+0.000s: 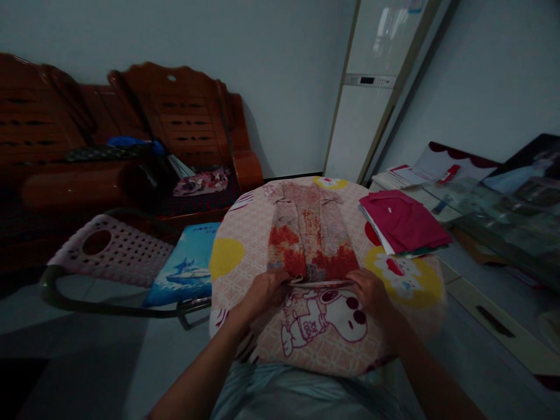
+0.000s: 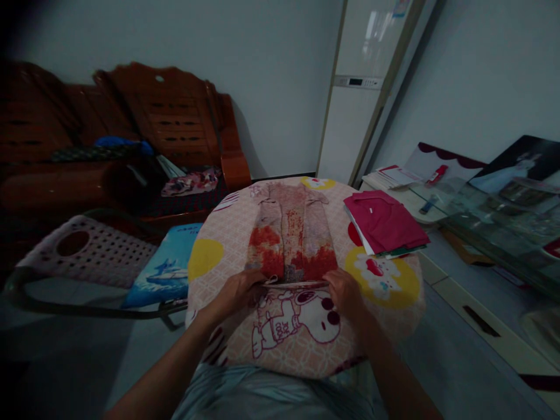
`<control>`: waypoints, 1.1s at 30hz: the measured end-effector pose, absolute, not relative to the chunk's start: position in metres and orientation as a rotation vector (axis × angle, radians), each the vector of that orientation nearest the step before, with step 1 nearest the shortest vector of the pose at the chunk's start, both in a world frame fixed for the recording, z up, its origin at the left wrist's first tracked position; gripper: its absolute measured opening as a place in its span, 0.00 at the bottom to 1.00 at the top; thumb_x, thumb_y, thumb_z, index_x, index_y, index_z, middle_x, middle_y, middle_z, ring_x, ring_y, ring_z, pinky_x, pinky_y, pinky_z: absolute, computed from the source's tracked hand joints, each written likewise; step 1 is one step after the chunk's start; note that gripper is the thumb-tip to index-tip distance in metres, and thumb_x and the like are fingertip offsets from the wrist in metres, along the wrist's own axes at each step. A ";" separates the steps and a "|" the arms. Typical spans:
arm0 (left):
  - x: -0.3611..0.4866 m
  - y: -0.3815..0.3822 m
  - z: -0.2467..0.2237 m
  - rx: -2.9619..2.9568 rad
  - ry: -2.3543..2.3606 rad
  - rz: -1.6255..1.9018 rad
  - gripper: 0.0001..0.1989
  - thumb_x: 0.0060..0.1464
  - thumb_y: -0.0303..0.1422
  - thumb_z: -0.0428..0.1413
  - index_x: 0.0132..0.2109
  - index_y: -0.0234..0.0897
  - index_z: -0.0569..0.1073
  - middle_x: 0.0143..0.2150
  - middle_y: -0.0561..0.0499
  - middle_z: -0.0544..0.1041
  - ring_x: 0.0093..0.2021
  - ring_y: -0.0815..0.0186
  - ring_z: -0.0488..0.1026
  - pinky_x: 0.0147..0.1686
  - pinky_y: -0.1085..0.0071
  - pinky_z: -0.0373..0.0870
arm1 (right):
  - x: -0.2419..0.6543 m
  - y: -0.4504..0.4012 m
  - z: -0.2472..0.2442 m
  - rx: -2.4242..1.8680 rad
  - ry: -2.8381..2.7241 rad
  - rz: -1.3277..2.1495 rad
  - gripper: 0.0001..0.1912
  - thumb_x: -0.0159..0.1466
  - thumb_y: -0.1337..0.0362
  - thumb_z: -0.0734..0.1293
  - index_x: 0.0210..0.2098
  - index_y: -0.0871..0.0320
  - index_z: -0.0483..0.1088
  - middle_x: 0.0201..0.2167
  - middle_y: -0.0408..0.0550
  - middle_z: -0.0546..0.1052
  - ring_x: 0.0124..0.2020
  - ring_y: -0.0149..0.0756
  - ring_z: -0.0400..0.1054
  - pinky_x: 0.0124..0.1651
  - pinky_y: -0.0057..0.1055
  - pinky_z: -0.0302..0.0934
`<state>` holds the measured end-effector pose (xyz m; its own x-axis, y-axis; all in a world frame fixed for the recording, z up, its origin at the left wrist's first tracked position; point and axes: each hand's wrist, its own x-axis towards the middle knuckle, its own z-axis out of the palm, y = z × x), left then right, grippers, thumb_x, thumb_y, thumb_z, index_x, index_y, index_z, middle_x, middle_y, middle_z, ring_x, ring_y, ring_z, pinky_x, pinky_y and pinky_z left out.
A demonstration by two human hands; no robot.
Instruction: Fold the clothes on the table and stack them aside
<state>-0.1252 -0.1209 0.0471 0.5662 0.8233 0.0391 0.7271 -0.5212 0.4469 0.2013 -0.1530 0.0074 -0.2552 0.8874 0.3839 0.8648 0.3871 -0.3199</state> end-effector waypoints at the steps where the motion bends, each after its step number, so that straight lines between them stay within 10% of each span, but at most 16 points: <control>1: -0.128 -0.115 0.053 2.422 1.230 0.352 0.16 0.58 0.23 0.48 0.46 0.40 0.77 0.44 0.48 0.79 0.44 0.62 0.75 0.45 0.70 0.69 | 0.203 -0.148 0.014 -1.525 -2.118 0.104 0.19 0.56 0.75 0.58 0.39 0.57 0.78 0.37 0.51 0.80 0.40 0.41 0.72 0.47 0.36 0.65; 11: -0.104 0.031 0.128 2.597 1.552 0.420 0.20 0.54 0.20 0.49 0.51 0.34 0.76 0.49 0.42 0.78 0.51 0.57 0.74 0.53 0.65 0.68 | 0.199 -0.007 0.091 -1.764 -1.881 0.002 0.21 0.59 0.70 0.60 0.48 0.60 0.76 0.43 0.56 0.80 0.45 0.46 0.72 0.50 0.38 0.63; 22: -0.110 0.001 0.024 2.615 1.212 0.439 0.27 0.53 0.21 0.52 0.61 0.34 0.68 0.63 0.41 0.70 0.62 0.57 0.67 0.63 0.60 0.62 | 0.188 -0.041 0.004 -1.613 -2.264 -0.074 0.28 0.57 0.75 0.59 0.55 0.57 0.71 0.52 0.52 0.76 0.53 0.42 0.66 0.58 0.39 0.61; 33: -0.121 -0.006 0.063 2.569 1.234 0.286 0.28 0.53 0.18 0.48 0.57 0.43 0.75 0.49 0.46 0.80 0.48 0.59 0.77 0.52 0.65 0.69 | 0.180 -0.054 0.046 -1.830 -2.263 0.034 0.11 0.61 0.69 0.61 0.33 0.56 0.77 0.33 0.51 0.80 0.38 0.40 0.73 0.39 0.30 0.60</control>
